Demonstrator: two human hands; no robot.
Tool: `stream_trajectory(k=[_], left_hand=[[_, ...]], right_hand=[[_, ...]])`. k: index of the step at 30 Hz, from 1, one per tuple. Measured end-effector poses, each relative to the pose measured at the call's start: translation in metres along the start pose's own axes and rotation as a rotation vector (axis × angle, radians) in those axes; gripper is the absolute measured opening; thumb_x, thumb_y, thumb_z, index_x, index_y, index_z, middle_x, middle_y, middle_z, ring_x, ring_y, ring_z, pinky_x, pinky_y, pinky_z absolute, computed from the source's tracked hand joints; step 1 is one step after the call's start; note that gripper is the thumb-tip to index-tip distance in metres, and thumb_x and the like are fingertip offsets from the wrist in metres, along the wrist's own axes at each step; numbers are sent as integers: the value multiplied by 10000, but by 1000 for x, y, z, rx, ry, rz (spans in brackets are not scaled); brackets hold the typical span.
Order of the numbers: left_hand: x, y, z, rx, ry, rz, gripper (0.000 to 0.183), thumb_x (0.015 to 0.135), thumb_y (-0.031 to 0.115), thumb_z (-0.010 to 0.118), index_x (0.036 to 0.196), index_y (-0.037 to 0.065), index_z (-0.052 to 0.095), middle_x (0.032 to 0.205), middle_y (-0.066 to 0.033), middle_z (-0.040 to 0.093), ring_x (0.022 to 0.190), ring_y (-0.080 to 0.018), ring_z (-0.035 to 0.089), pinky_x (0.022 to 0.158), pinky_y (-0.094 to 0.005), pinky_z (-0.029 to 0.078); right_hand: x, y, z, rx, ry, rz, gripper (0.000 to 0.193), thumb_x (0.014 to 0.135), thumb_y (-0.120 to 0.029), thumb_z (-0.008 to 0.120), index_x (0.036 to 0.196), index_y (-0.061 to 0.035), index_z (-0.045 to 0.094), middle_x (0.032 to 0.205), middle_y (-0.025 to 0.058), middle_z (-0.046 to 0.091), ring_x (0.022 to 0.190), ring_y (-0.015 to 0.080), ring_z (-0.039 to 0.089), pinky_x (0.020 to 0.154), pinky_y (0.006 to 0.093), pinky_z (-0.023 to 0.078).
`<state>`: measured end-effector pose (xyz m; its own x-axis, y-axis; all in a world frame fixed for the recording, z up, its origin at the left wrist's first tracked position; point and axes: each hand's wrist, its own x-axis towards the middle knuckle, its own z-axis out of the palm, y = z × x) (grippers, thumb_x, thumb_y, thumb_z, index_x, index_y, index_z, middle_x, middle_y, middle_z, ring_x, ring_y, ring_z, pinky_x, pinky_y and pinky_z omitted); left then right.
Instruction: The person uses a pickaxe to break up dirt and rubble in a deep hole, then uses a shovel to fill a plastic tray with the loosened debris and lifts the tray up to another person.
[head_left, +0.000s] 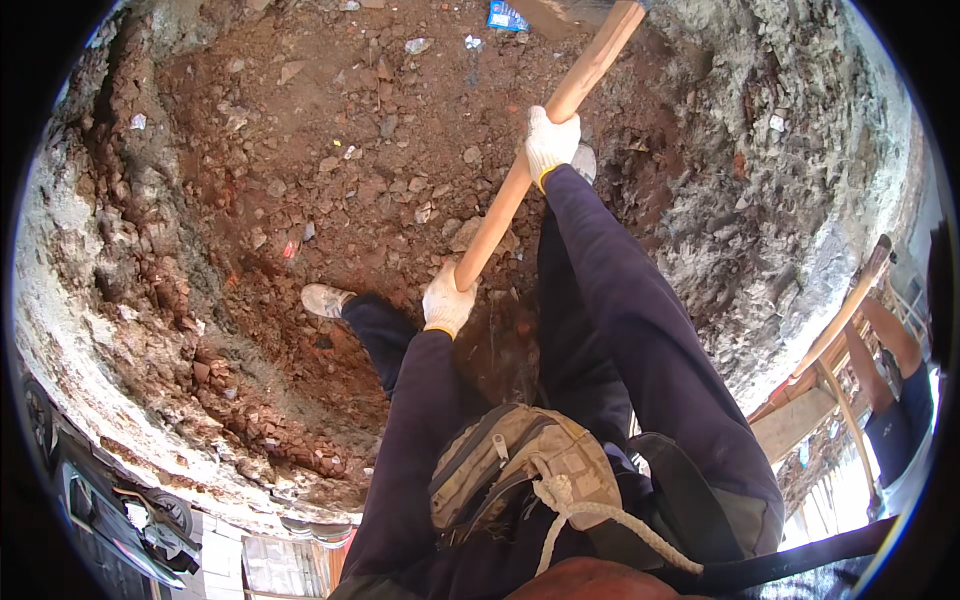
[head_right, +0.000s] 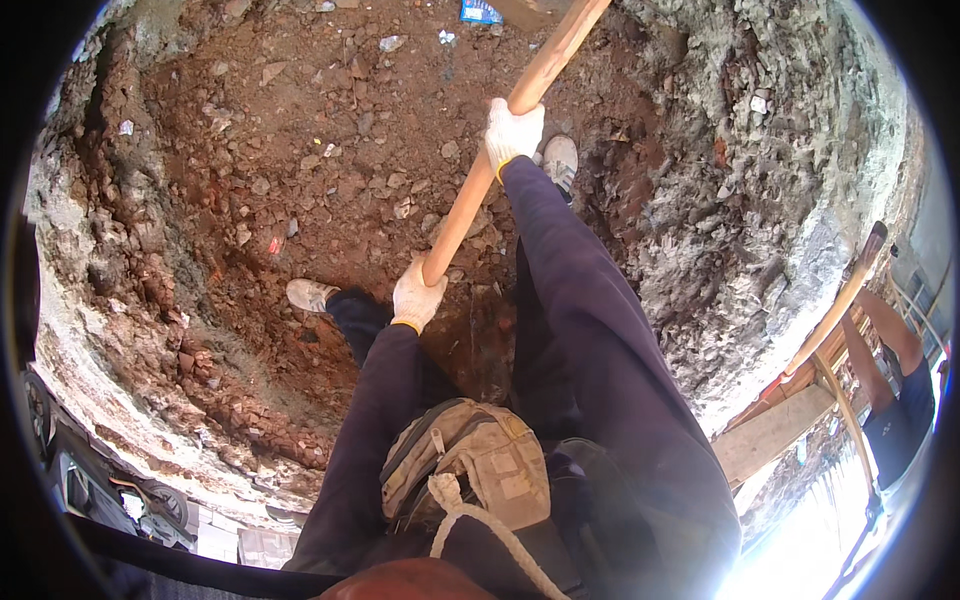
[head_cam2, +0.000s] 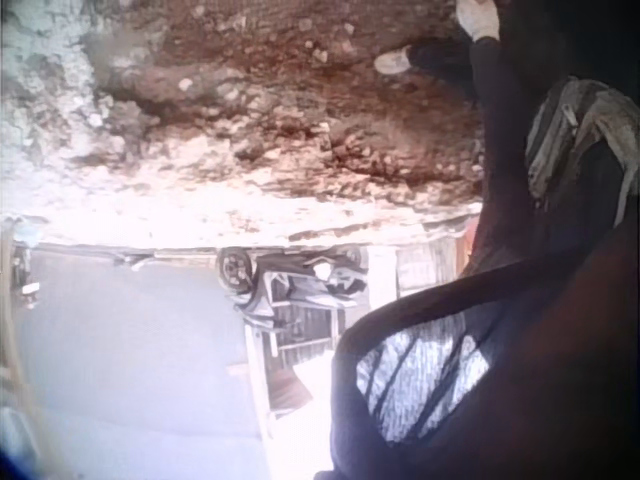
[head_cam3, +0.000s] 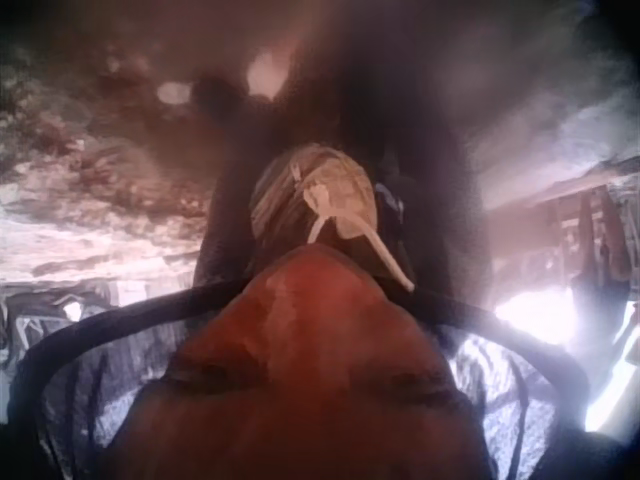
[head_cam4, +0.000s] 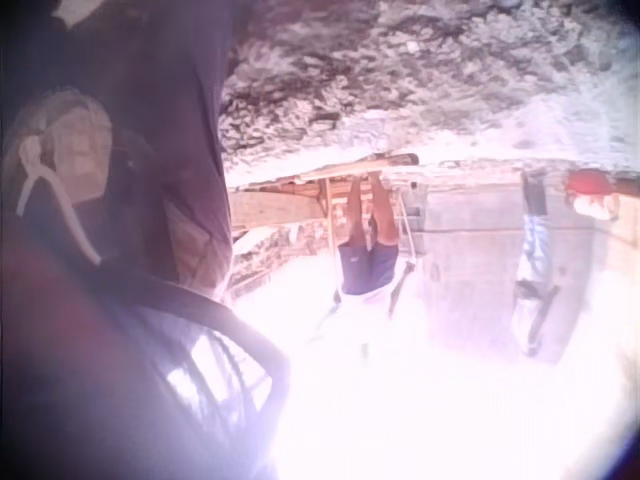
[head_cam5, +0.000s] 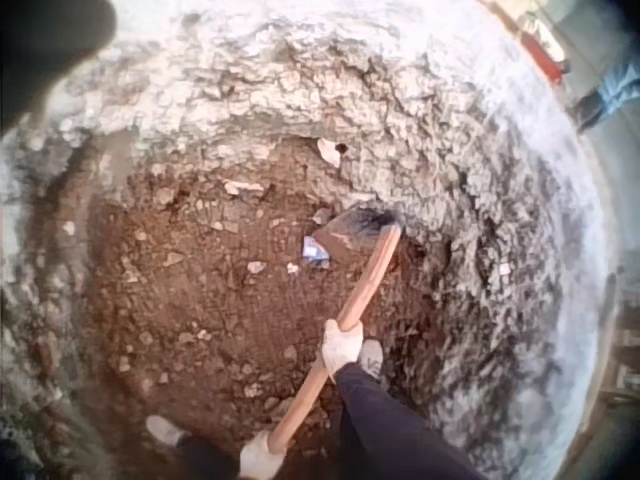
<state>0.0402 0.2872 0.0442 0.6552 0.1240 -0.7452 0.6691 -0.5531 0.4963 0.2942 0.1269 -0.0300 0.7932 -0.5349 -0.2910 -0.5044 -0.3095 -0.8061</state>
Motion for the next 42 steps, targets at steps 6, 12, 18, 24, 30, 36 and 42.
stream_trajectory(k=[6, 12, 18, 24, 30, 36, 42], left_hand=[[-125, -40, -21, 206, -143, -187, 230, 823, 224, 704, 975, 74, 617, 869, -194, 703, 842, -434, 684, 762, -524, 543], [-299, -73, -71, 404, -233, -591, 242, 776, 186, 728, 972, 89, 623, 885, -160, 690, 842, -420, 669, 759, -524, 529], [-256, -101, -36, 335, 137, -191, 251, 748, 150, 732, 968, 98, 623, 847, -121, 658, 804, -387, 656, 733, -507, 514], [-1, -105, 40, 112, 171, -80, 343, 771, 220, 823, 1023, 56, 658, 1014, -160, 677, 962, -399, 655, 831, -498, 529], [121, -117, 81, 62, -321, -232, 427, 798, 244, 759, 1157, 50, 634, 1053, -203, 710, 1025, -381, 678, 892, -477, 537], [21, -48, 82, -175, -57, -121, 277, 781, 253, 718, 985, 87, 632, 920, -203, 705, 908, -415, 684, 805, -506, 549], [-119, -50, -7, -110, -207, -209, 254, 782, 228, 668, 970, 66, 615, 859, -241, 700, 851, -436, 682, 752, -525, 548]], right_hand=[[-118, 79, -32, 25, -174, 442, 396, 853, -196, 729, 1133, -20, 511, 842, 107, 601, 578, 206, 598, 501, 372, 519], [-303, 40, -71, 236, -420, 1200, 344, 887, -142, 737, 1135, -103, 502, 731, 77, 544, 481, 237, 568, 436, 416, 512], [-244, -46, -61, 328, -441, 899, 342, 875, -80, 734, 1128, -67, 504, 731, 70, 586, 500, 187, 591, 455, 338, 509], [-117, -39, 1, 351, -306, 267, 464, 887, -117, 758, 1252, -23, 487, 895, 79, 617, 651, 169, 624, 564, 313, 529], [-7, 49, 74, 78, -303, 280, 547, 835, -130, 793, 1282, 1, 506, 1093, 135, 641, 940, 225, 623, 839, 389, 529], [22, 3, 43, 175, -318, 340, 343, 893, -126, 726, 1123, 11, 511, 765, 121, 616, 595, 240, 640, 532, 395, 556], [-79, -6, 3, -18, -380, 574, 259, 870, -123, 670, 1023, 30, 530, 734, 141, 595, 559, 243, 620, 476, 393, 537]])
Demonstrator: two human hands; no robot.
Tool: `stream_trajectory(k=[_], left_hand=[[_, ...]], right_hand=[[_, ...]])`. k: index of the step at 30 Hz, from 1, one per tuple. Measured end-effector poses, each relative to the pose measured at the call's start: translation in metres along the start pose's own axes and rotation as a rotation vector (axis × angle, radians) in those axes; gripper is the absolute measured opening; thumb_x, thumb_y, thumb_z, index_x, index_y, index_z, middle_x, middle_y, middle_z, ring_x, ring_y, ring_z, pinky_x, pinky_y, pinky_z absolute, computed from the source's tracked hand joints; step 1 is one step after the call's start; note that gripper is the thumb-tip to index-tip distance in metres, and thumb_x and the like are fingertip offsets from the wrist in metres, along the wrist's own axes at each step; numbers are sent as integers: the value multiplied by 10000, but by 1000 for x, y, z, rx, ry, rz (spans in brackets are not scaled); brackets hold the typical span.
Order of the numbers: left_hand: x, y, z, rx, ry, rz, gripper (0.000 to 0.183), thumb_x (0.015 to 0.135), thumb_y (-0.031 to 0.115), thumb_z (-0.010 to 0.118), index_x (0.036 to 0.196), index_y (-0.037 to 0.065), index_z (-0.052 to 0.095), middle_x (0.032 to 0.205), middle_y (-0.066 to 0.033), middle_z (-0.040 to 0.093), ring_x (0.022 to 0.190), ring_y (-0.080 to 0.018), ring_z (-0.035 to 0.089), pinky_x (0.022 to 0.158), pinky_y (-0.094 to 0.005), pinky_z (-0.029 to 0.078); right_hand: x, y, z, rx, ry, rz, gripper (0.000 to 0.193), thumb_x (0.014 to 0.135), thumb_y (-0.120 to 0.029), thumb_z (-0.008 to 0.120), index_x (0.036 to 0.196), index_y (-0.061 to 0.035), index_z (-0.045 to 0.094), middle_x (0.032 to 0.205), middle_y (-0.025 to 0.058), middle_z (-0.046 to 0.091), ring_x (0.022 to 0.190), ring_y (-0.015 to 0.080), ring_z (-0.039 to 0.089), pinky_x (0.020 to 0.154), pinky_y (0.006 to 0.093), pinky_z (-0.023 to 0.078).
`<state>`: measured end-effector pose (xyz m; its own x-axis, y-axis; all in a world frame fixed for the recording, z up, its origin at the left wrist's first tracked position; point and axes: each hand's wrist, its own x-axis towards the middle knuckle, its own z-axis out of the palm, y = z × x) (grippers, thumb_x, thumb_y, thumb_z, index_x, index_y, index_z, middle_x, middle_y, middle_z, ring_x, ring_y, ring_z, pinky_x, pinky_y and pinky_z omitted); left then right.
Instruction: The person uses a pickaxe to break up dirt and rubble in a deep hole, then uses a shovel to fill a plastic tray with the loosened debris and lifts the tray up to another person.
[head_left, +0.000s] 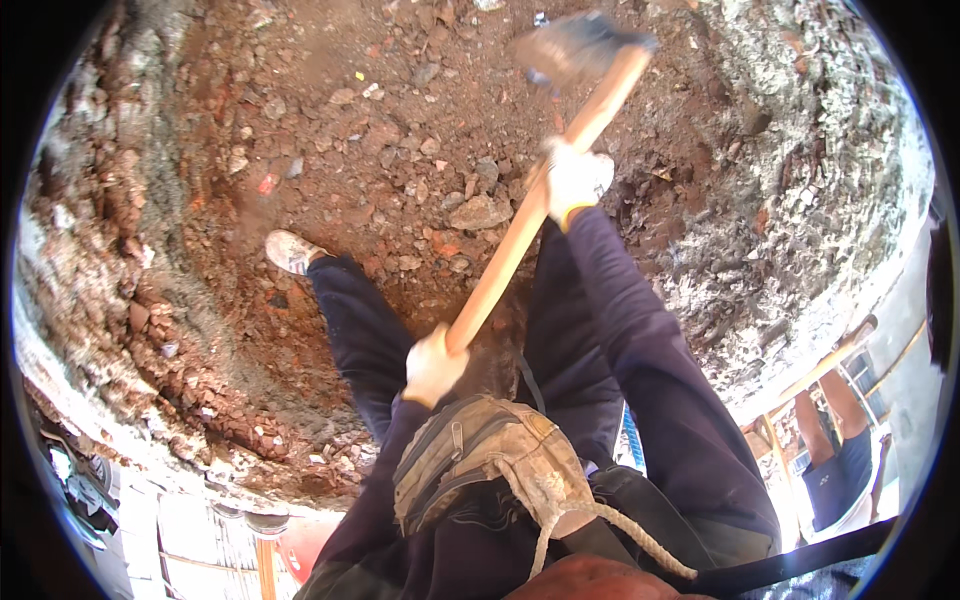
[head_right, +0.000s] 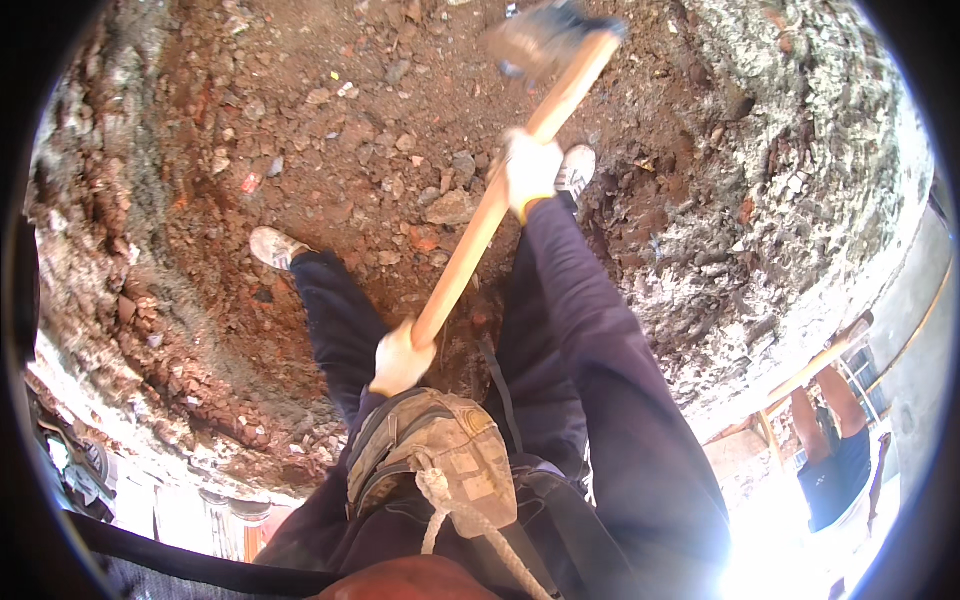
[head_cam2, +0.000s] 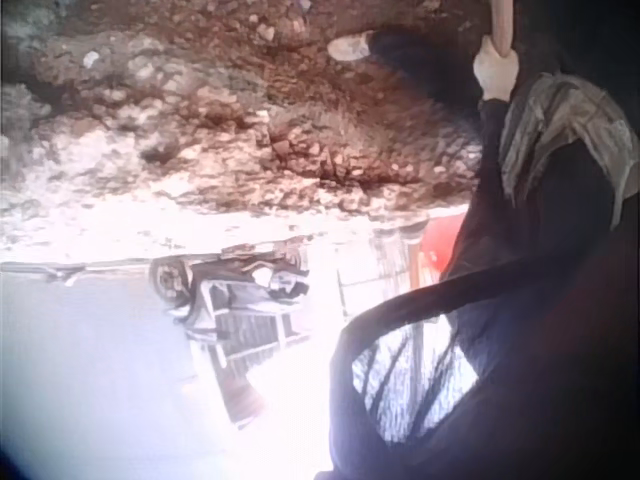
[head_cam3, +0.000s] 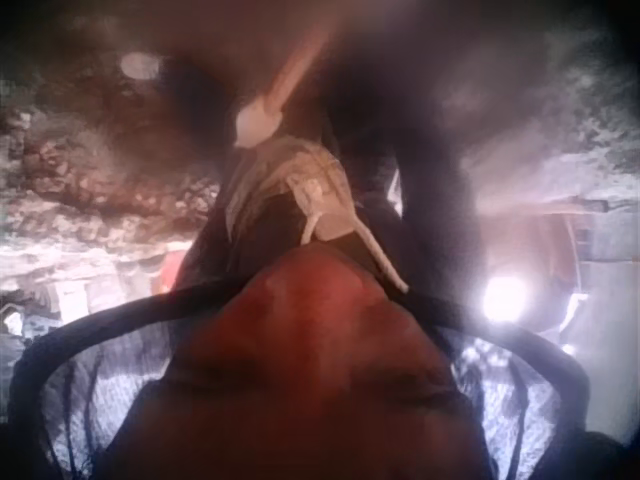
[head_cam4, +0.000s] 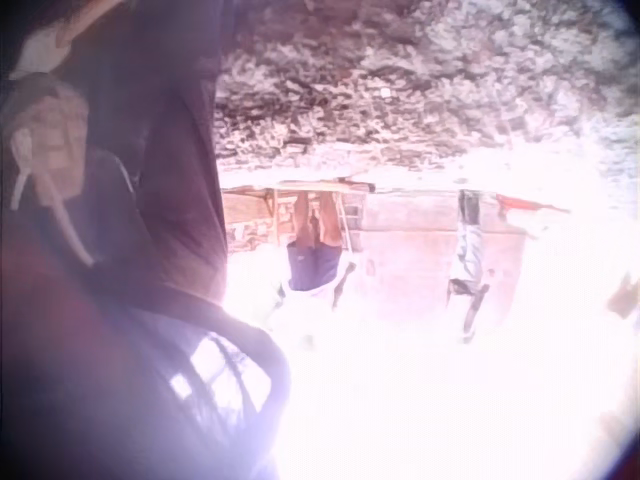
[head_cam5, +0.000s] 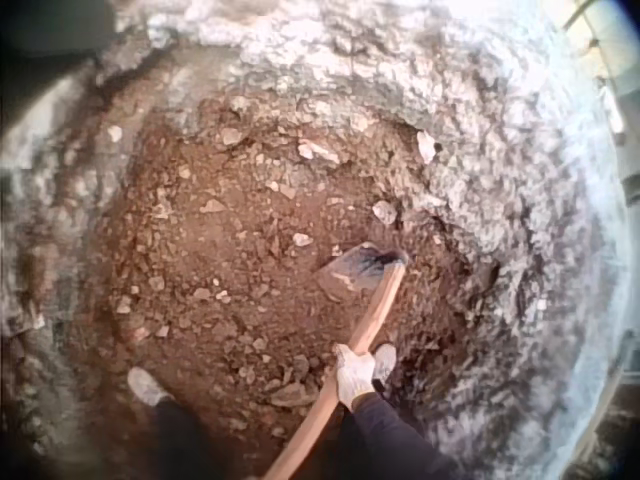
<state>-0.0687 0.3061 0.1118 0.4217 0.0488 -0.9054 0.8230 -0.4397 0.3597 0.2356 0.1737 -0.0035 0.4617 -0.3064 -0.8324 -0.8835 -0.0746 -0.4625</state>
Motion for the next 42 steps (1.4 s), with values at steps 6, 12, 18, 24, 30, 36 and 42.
stream_trajectory(k=[6, 12, 18, 24, 30, 36, 42], left_hand=[[-198, -91, -69, 173, -69, -396, 243, 805, 270, 674, 954, 84, 626, 851, -207, 701, 831, -421, 680, 753, -515, 540], [-244, -136, -39, 101, 162, -271, 204, 833, 266, 696, 905, 90, 624, 825, -172, 691, 774, -386, 678, 712, -480, 542], [-55, -32, -63, 113, 598, 133, 228, 742, 138, 746, 912, 78, 607, 759, -149, 658, 706, -384, 658, 671, -493, 529], [64, 36, -87, 192, 483, -34, 329, 780, 218, 759, 1030, 67, 607, 845, -163, 697, 782, -378, 708, 705, -473, 567], [-41, -8, -22, 32, 201, -252, 301, 799, 223, 703, 1033, 71, 591, 830, -232, 707, 810, -421, 708, 730, -520, 572], [-214, -107, -51, 357, -17, -460, 309, 751, 267, 754, 935, 115, 559, 768, -126, 657, 714, -338, 695, 655, -478, 548], [-262, -150, -19, 344, 175, -339, 245, 744, 240, 717, 914, 132, 578, 764, -106, 642, 721, -340, 674, 655, -482, 525]], right_hand=[[-164, 116, 18, 157, -38, 376, 187, 849, -113, 721, 958, -45, 585, 630, 91, 561, 486, 244, 582, 459, 403, 525], [-225, 94, 22, 220, -254, 488, 299, 823, -74, 767, 1030, -74, 551, 747, 102, 565, 554, 282, 603, 524, 434, 553], [-97, -49, 89, 349, -473, 56, 277, 844, -187, 747, 1019, -46, 584, 775, 71, 539, 601, 231, 562, 570, 415, 540], [65, -64, 173, -221, -123, -381, 432, 821, -199, 776, 1128, 55, 606, 924, 170, 681, 753, 277, 682, 711, 438, 592], [-11, 64, 136, -504, -117, -130, 564, 776, -249, 783, 1186, 68, 560, 1082, 258, 688, 966, 343, 699, 856, 431, 573], [-178, 202, 63, -3, -211, 457, 213, 883, -188, 710, 965, -120, 525, 675, 74, 552, 521, 242, 576, 480, 431, 529], [-240, 184, 13, 187, -236, 635, 172, 922, -115, 691, 1005, -116, 541, 771, 78, 581, 569, 280, 590, 533, 485, 557]])
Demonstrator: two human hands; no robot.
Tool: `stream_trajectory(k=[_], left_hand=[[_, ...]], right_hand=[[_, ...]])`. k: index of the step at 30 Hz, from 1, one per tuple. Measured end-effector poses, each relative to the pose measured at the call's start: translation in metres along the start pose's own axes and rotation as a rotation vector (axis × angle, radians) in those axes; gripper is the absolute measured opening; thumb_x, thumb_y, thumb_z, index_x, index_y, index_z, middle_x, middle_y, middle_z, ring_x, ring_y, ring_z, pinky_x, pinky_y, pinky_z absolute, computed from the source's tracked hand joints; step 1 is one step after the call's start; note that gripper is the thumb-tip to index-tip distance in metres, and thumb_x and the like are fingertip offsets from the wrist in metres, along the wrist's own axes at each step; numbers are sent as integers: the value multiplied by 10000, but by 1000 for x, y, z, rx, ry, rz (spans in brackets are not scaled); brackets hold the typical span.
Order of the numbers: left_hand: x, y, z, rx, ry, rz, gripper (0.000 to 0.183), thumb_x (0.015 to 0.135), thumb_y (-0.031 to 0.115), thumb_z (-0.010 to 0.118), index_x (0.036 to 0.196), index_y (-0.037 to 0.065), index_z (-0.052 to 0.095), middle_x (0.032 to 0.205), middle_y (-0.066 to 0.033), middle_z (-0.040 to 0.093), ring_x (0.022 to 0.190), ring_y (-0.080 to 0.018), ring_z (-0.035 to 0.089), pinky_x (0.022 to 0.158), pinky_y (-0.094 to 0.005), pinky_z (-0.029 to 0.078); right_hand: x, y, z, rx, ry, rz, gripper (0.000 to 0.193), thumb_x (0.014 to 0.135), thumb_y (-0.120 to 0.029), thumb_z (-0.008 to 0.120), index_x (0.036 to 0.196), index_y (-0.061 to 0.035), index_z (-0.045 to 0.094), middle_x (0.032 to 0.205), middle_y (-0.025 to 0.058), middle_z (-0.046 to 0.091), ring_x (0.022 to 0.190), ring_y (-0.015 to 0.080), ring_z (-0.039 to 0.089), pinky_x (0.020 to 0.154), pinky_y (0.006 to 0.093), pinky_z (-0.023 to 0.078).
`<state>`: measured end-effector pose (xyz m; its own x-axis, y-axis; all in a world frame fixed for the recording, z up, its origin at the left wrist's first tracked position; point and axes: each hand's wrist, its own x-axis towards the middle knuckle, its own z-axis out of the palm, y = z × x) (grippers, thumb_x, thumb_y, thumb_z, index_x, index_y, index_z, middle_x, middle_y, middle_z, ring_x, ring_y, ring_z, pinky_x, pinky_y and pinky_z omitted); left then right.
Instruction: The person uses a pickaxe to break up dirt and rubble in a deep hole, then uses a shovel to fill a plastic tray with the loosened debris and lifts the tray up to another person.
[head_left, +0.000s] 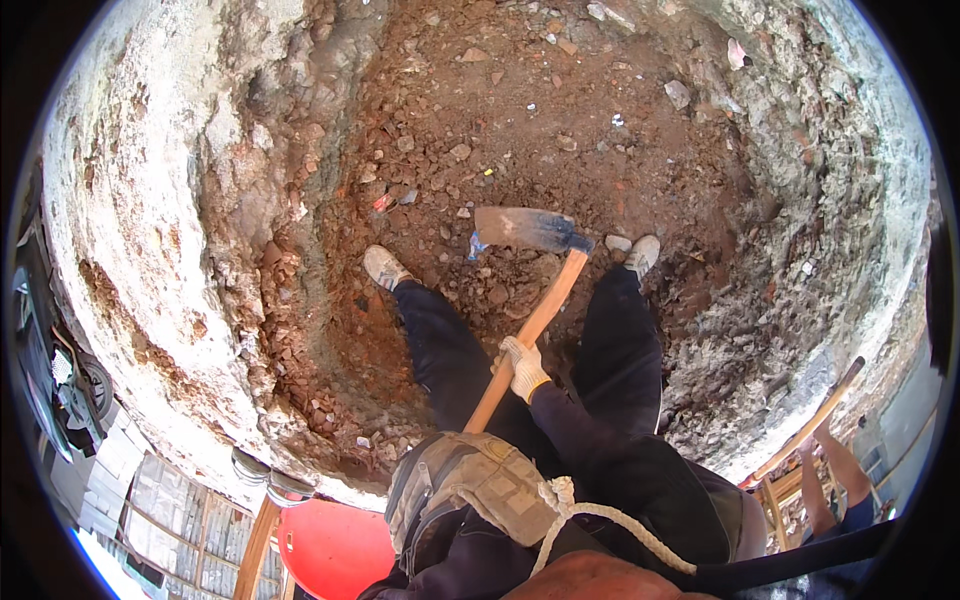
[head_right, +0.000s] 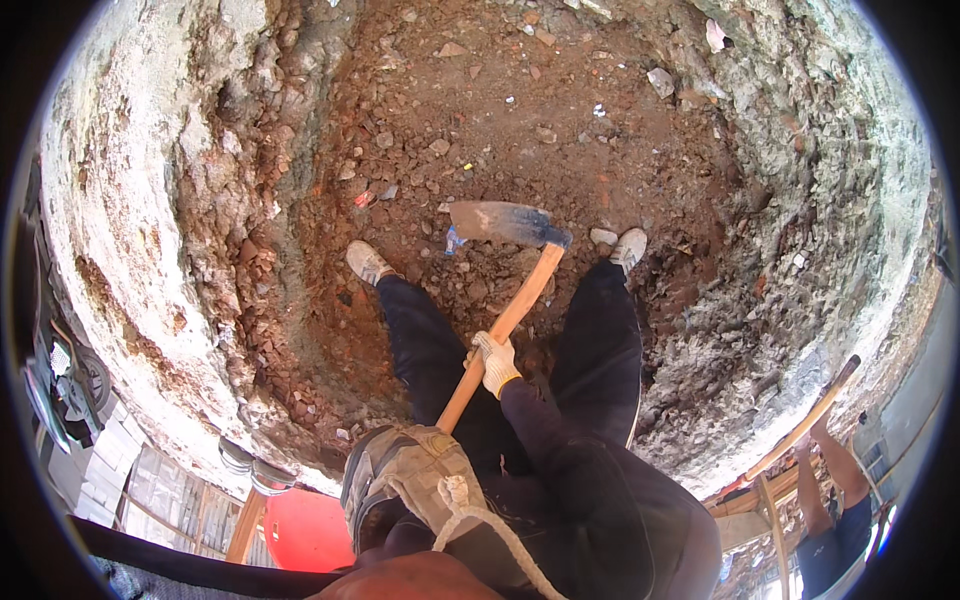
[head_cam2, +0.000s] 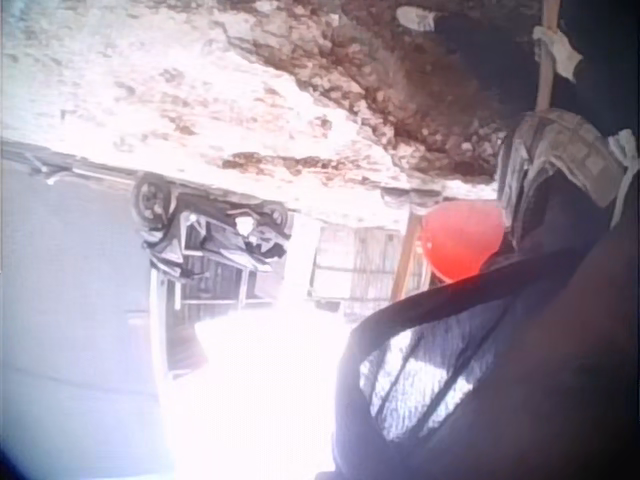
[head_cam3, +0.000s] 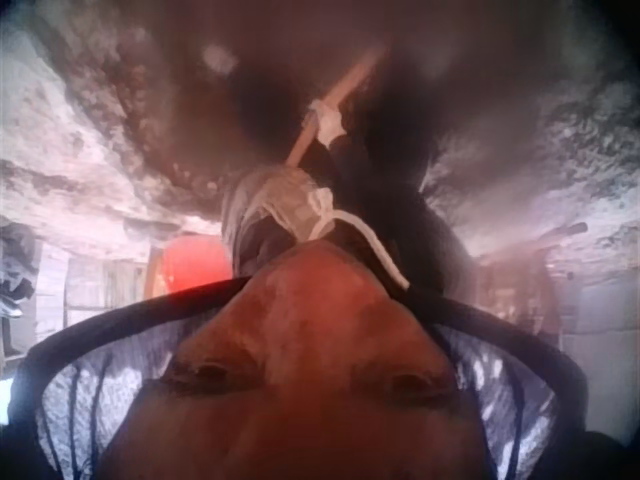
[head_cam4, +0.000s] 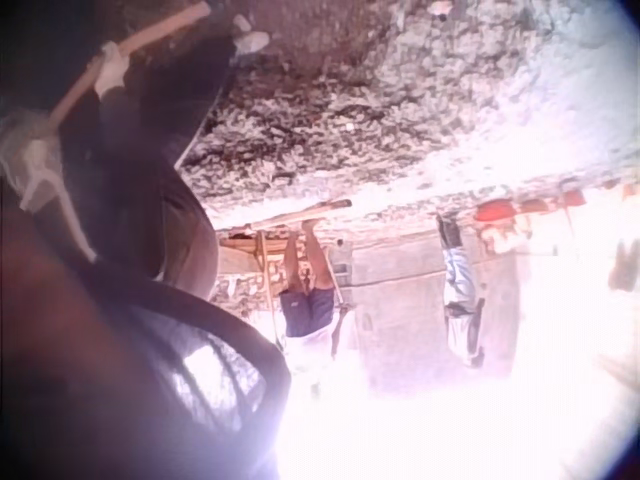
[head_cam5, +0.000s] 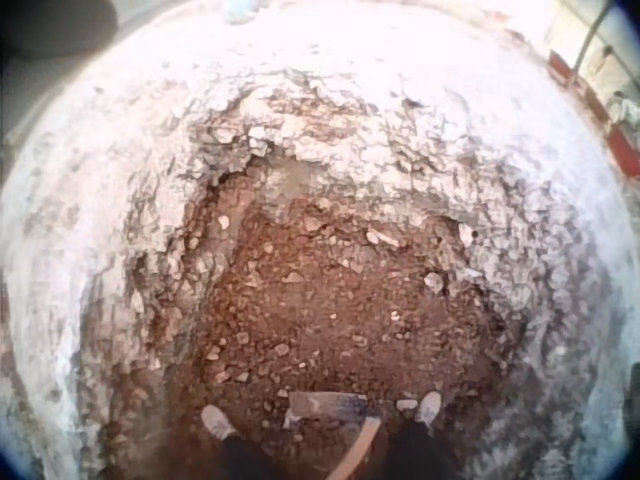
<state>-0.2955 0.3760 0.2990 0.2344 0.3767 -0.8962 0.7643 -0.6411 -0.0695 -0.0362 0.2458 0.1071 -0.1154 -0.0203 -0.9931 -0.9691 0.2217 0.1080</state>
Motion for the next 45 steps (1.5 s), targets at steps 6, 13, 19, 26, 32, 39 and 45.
stream_trajectory(k=[6, 13, 19, 26, 32, 39, 45], left_hand=[[150, 83, -65, 43, 528, 331, 205, 711, 133, 692, 887, 121, 587, 772, -89, 597, 749, -321, 630, 707, -459, 477], [421, 109, -127, -178, 605, 382, 225, 767, 133, 720, 965, 92, 622, 888, -138, 664, 888, -375, 655, 790, -489, 508], [423, 129, -49, -424, 409, 255, 239, 764, 157, 736, 964, 97, 621, 887, -150, 684, 890, -385, 670, 806, -493, 518], [245, 170, 28, -248, 240, 98, 300, 733, 195, 784, 961, 109, 608, 855, -113, 663, 804, -339, 677, 758, -465, 528], [261, 134, -52, -66, 490, 115, 240, 726, 149, 753, 908, 104, 603, 801, -110, 647, 738, -337, 667, 696, -469, 528], [215, 108, -112, -108, 237, -39, 234, 748, 181, 730, 928, 89, 613, 813, -151, 687, 785, -379, 699, 705, -469, 563], [112, 119, -55, -252, -116, -262, 318, 727, 228, 737, 1003, 117, 623, 847, -162, 707, 840, -382, 715, 769, -499, 569]], right_hand=[[40, -161, 89, 157, -168, -387, 293, 865, -103, 725, 1042, -122, 492, 812, 82, 593, 596, 260, 600, 561, 465, 562], [152, -286, 264, 136, 43, -830, 533, 851, -54, 730, 1317, -97, 475, 1001, 131, 647, 733, 283, 655, 607, 474, 577], [220, -257, 275, -404, 115, -1171, 558, 749, -213, 788, 1167, 59, 539, 994, 190, 687, 838, 292, 670, 779, 417, 547], [159, -220, 139, -246, -150, -466, 207, 894, -178, 721, 1006, -86, 574, 804, 73, 607, 611, 247, 609, 553, 412, 546], [159, -222, 200, -83, -357, -466, 201, 899, -164, 722, 983, -87, 556, 751, 63, 597, 574, 228, 592, 520, 416, 539], [155, -180, 253, -171, -156, -307, 214, 866, -134, 725, 1001, -41, 586, 768, 101, 623, 548, 246, 599, 500, 454, 555], [120, -91, 186, -607, 71, -252, 236, 803, -158, 743, 898, 4, 599, 662, 107, 593, 475, 235, 584, 438, 406, 519]])
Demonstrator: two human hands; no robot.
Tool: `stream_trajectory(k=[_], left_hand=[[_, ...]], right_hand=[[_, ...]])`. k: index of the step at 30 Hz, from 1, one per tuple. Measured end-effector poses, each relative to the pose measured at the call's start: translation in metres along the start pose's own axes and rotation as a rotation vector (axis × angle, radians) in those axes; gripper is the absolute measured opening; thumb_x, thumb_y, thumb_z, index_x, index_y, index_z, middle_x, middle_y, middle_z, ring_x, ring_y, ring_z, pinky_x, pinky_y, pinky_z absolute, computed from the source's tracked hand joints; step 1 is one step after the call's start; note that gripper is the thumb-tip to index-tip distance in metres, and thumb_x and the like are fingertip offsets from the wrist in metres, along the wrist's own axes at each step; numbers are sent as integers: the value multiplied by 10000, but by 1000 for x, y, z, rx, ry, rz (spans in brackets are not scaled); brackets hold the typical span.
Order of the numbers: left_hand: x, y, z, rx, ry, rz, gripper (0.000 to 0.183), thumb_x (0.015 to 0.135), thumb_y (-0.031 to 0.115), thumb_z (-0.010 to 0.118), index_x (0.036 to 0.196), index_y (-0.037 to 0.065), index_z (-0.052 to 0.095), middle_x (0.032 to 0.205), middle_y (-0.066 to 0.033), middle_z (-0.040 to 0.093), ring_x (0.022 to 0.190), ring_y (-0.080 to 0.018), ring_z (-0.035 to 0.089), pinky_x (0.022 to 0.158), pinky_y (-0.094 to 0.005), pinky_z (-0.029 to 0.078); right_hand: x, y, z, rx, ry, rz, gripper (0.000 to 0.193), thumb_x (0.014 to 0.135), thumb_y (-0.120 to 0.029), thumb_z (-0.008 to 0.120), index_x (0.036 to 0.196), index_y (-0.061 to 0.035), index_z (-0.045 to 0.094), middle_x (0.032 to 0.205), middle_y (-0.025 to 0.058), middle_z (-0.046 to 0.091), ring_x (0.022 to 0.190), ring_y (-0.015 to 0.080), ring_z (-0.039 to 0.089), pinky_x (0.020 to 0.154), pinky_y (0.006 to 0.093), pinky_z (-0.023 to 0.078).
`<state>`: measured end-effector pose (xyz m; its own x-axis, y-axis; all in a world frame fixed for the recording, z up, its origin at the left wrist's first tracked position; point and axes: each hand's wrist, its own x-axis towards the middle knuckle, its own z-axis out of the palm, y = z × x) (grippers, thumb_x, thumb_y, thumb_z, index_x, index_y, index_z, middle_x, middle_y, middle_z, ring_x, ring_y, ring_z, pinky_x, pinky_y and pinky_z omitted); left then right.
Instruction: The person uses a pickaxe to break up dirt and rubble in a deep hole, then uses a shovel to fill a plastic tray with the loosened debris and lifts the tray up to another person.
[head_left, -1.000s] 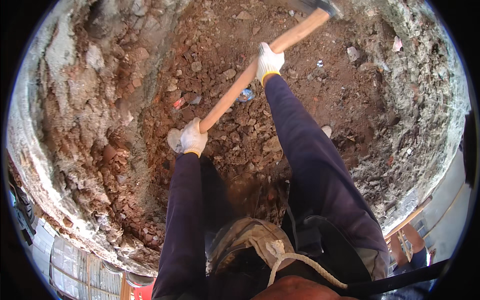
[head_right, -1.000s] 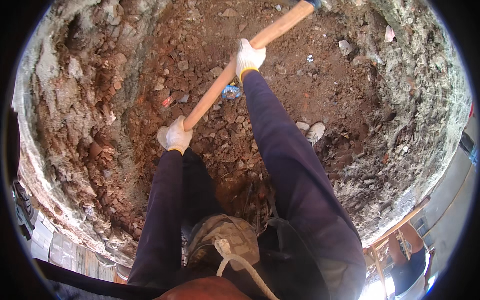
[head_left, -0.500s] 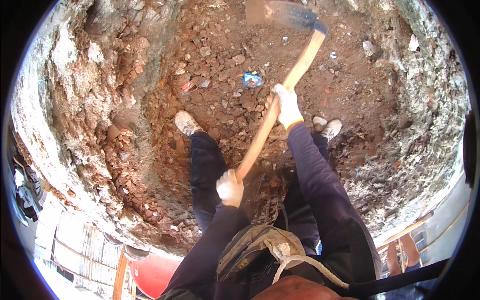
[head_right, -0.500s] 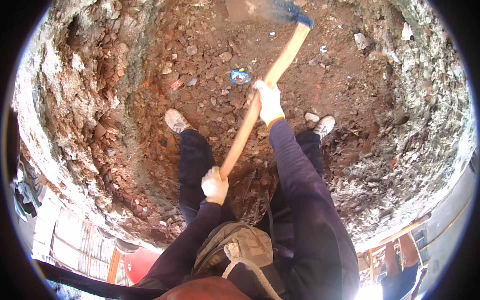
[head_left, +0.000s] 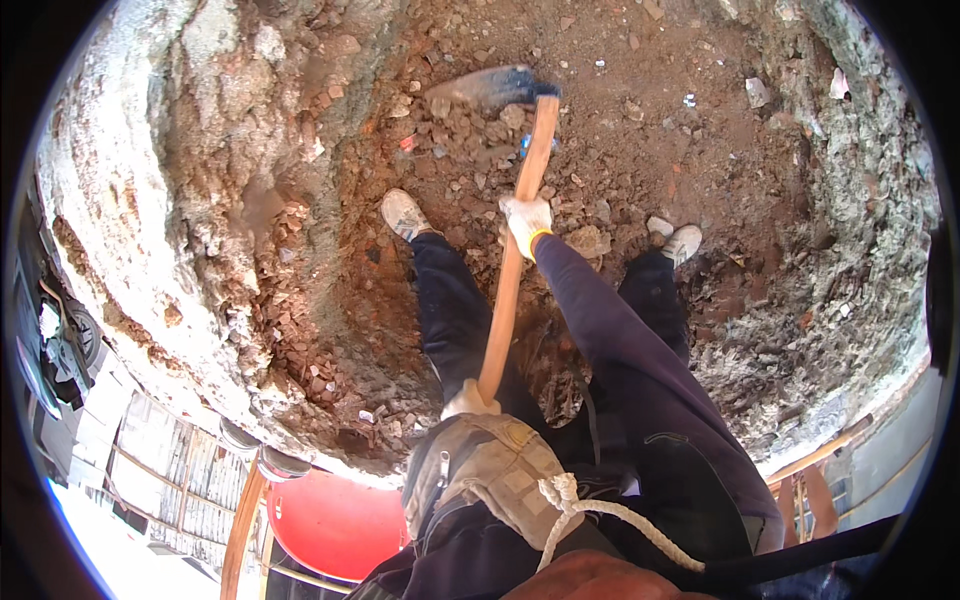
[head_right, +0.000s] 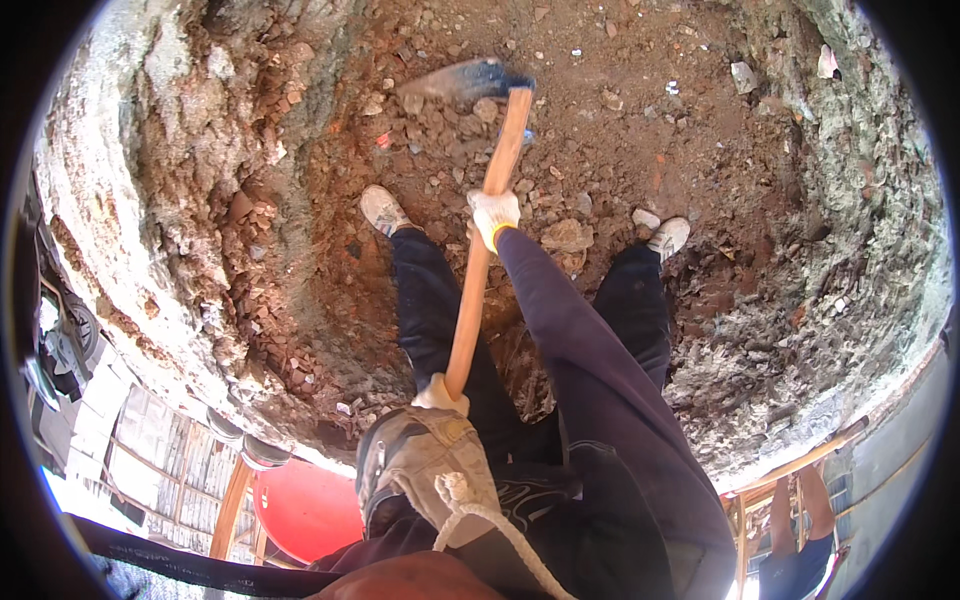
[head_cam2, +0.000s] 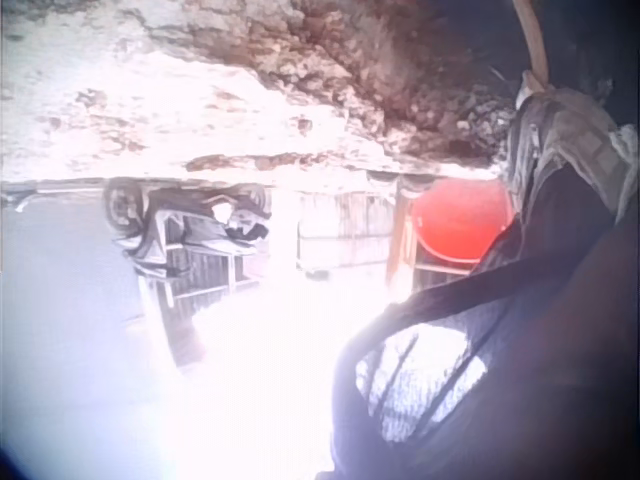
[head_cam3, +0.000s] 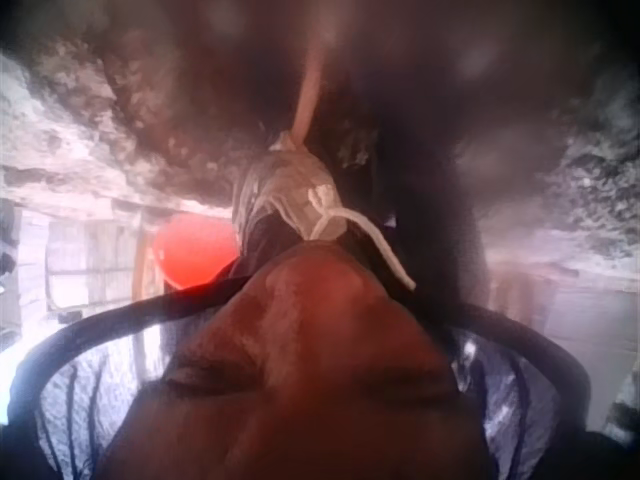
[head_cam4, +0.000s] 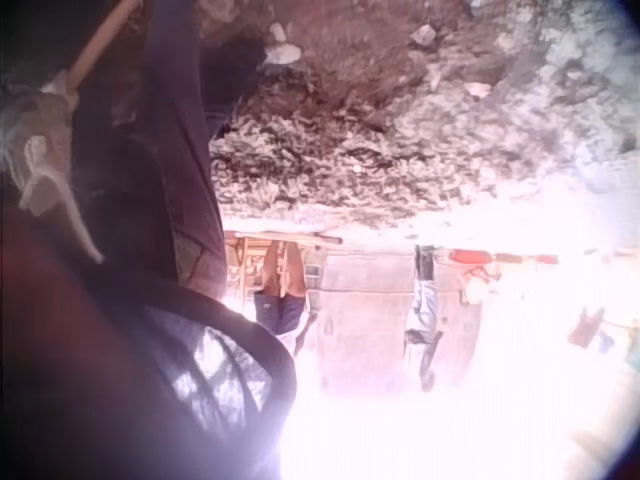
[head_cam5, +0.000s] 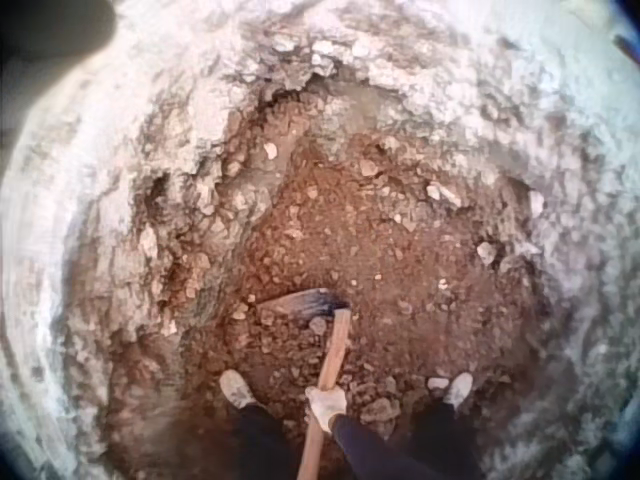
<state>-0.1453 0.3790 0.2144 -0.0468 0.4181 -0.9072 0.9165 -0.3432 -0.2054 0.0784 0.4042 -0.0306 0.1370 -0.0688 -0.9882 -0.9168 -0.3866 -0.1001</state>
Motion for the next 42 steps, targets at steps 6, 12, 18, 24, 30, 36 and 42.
stream_trajectory(k=[6, 12, 18, 24, 30, 36, 42], left_hand=[[-91, -101, 28, 14, -180, -141, 334, 719, 228, 744, 1010, 118, 621, 861, -158, 707, 824, -380, 712, 759, -500, 569], [-129, -159, 62, -60, -240, -174, 349, 711, 228, 750, 1017, 120, 620, 874, -154, 708, 807, -379, 709, 749, -502, 569], [-14, -60, 20, -80, 244, 235, 364, 704, 228, 757, 1023, 121, 619, 888, -150, 708, 790, -377, 707, 739, -504, 569], [52, 54, -19, -175, 150, 296, 280, 786, 237, 700, 981, 56, 615, 861, -185, 712, 815, -410, 703, 732, -522, 561], [-61, -41, 20, 74, -196, -7, 266, 786, 214, 675, 1025, 109, 626, 906, -179, 719, 876, -391, 709, 789, -518, 558], [-118, -117, -1, 209, -177, -28, 257, 783, 213, 699, 996, 97, 617, 869, -169, 708, 830, -380, 709, 748, -507, 560], [-68, -18, -9, 255, 263, 488, 255, 779, 212, 723, 968, 85, 607, 832, -159, 696, 785, -370, 709, 708, -497, 562]], right_hand=[[-80, 117, -34, 12, -86, 179, 211, 834, -112, 717, 938, -28, 555, 660, 93, 567, 460, 224, 561, 421, 416, 493], [-178, 133, -57, 112, -128, 191, 328, 811, -72, 752, 1004, -82, 488, 687, 80, 543, 487, 227, 560, 450, 410, 518], [-79, -22, -34, 335, -155, -129, 204, 908, -165, 701, 998, -84, 537, 737, 67, 575, 511, 225, 557, 462, 417, 510], [63, -90, -25, -49, 131, -281, 413, 845, -218, 767, 1095, 67, 604, 847, 148, 669, 622, 291, 660, 484, 428, 545], [-64, 83, -44, -8, 97, 124, 202, 862, -115, 684, 984, -6, 566, 717, 113, 594, 518, 245, 588, 453, 431, 521], [-192, 175, -93, 298, -46, 219, 312, 845, -79, 738, 1026, -76, 484, 679, 85, 552, 489, 239, 563, 448, 437, 513], [-120, 12, -177, 589, -4, -72, 285, 819, -87, 697, 1005, -81, 482, 703, 88, 541, 514, 246, 562, 477, 434, 526]])
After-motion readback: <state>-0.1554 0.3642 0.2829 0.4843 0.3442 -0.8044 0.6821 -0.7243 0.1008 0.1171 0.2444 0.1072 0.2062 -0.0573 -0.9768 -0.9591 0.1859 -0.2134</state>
